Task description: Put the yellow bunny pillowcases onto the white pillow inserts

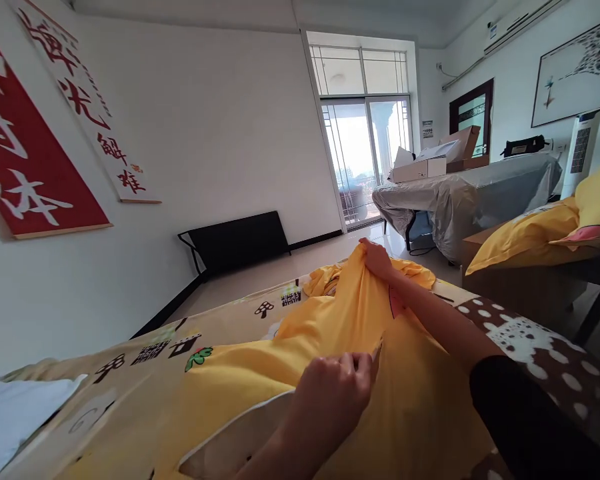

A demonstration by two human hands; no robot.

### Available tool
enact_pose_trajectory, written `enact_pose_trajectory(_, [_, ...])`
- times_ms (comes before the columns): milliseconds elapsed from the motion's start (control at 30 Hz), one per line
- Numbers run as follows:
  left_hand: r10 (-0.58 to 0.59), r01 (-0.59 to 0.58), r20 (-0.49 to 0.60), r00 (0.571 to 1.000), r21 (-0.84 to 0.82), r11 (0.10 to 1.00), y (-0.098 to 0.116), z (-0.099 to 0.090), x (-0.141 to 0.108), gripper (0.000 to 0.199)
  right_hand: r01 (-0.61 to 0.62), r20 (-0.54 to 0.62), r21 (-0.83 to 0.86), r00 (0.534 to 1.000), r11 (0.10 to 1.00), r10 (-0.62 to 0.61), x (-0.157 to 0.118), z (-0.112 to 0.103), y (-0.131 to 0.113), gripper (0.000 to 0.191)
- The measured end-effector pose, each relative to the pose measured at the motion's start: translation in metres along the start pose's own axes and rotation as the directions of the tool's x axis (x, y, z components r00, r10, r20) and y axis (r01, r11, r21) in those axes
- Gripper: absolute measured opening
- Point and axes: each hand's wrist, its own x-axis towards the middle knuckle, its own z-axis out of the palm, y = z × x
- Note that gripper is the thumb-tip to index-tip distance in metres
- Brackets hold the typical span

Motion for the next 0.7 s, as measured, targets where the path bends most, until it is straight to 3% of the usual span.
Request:
enact_pose_trajectory(100, [0.126,-0.118,0.076,0.989,-0.099,0.988,0.021,-0.01,-0.019,0.021,0.064,-0.005,-0.024,0.998,0.998,-0.064,-0.003,0.005,-0.025,0.053])
enact_pose_trajectory(200, [0.257,-0.221,0.029,0.966,-0.426,0.878,-0.002,-0.036,-0.03,0.01,0.194,-0.121,-0.002,0.974,0.981,-0.193,-0.004,-0.004,-0.061,0.049])
enact_pose_trajectory(233, [0.183,-0.176,-0.044,0.982,-0.568,0.804,-0.02,-0.046,-0.031,0.018,0.276,-0.192,0.004,0.943,0.961,-0.27,-0.006,-0.011,-0.074,0.046])
enact_pose_trajectory(267, [-0.025,-0.073,-0.136,0.99,-0.667,0.741,-0.041,-0.055,-0.03,0.027,0.373,-0.261,0.001,0.896,0.928,-0.359,-0.009,-0.018,-0.087,0.044])
enact_pose_trajectory(300, [-0.307,0.056,-0.234,0.923,-0.705,0.707,-0.063,-0.062,-0.027,0.031,0.47,-0.318,-0.01,0.836,0.883,-0.448,-0.012,-0.027,-0.1,0.042])
enact_pose_trajectory(333, [-0.544,0.183,-0.321,0.775,-0.711,0.68,-0.085,-0.064,-0.024,0.031,0.551,-0.357,-0.025,0.774,0.834,-0.522,-0.015,-0.036,-0.112,0.041])
enact_pose_trajectory(367, [-0.645,0.271,-0.367,0.67,-0.688,0.673,-0.104,-0.062,-0.02,0.032,0.609,-0.38,-0.041,0.724,0.792,-0.576,-0.018,-0.045,-0.122,0.04])
enact_pose_trajectory(400, [-0.66,0.301,-0.37,0.653,-0.673,0.675,-0.119,-0.056,-0.017,0.041,0.647,-0.402,-0.055,0.683,0.76,-0.61,-0.02,-0.053,-0.131,0.04])
enact_pose_trajectory(433, [-0.655,0.301,-0.28,0.702,-0.717,0.629,-0.13,-0.048,-0.016,0.046,0.669,-0.431,-0.068,0.649,0.74,-0.627,-0.021,-0.062,-0.138,0.04])
enact_pose_trajectory(500, [-0.575,0.307,-0.008,0.818,-0.839,0.448,-0.139,-0.028,-0.019,0.048,0.681,-0.492,-0.099,0.6,0.726,-0.631,-0.021,-0.077,-0.147,0.04])
enact_pose_trajectory(533, [-0.527,0.329,0.111,0.843,-0.881,0.341,-0.139,-0.019,-0.024,0.047,0.681,-0.515,-0.111,0.583,0.724,-0.628,-0.02,-0.083,-0.149,0.04])
enact_pose_trajectory(600, [-0.473,0.38,0.254,0.844,-0.905,0.192,-0.133,-0.004,-0.037,0.042,0.685,-0.55,-0.101,0.565,0.721,-0.615,-0.017,-0.091,-0.148,0.038])
enact_pose_trajectory(700, [-0.447,0.439,0.353,0.822,-0.893,0.101,-0.118,0.015,-0.051,0.04,0.69,-0.557,-0.018,0.594,0.723,-0.58,-0.016,-0.094,-0.143,0.038])
